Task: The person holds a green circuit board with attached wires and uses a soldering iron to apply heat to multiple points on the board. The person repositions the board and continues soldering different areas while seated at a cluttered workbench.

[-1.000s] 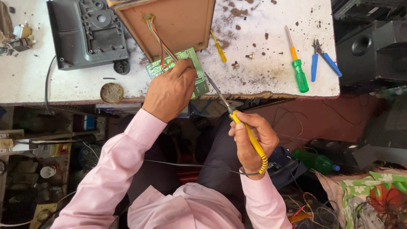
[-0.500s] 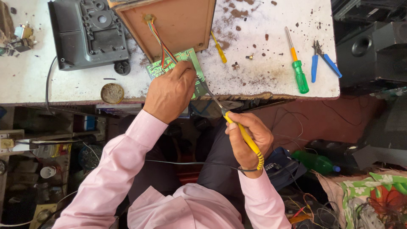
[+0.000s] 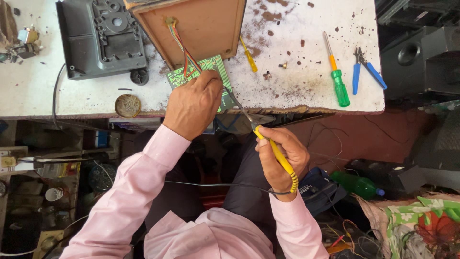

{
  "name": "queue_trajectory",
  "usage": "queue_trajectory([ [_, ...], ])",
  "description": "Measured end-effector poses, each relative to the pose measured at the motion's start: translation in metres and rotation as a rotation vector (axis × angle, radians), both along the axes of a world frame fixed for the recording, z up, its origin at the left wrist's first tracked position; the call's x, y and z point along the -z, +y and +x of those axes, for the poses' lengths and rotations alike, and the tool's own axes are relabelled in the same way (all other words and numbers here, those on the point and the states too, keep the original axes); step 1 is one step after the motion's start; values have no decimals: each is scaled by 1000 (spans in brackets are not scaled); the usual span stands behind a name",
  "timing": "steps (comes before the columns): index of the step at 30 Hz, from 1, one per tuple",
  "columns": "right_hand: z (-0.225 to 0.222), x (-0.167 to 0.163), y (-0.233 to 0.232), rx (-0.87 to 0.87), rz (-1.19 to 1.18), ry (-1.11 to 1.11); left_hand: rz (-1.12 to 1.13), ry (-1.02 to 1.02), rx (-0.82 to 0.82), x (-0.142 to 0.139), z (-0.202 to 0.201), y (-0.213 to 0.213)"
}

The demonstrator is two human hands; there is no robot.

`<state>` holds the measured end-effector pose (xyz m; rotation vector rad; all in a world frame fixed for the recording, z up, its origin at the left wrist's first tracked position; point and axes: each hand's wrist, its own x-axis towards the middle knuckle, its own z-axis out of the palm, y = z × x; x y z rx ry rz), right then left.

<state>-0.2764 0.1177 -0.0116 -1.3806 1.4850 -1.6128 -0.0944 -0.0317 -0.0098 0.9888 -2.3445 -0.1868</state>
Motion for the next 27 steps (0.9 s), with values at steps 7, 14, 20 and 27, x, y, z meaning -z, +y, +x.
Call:
queue_trajectory([
  [7, 0, -1, -1, -3, -3, -11, -20, 9, 8, -1, 1, 1],
  [14, 0, -1, -1, -6, 7, -21, -4, 31, 7, -1, 1, 3],
  [20, -2, 0, 1, 18, 6, -46, 6, 6, 8, 0, -1, 4],
  [27, -6, 0, 3, 28, 9, -40, 5, 13, 14, 2, -1, 4],
])
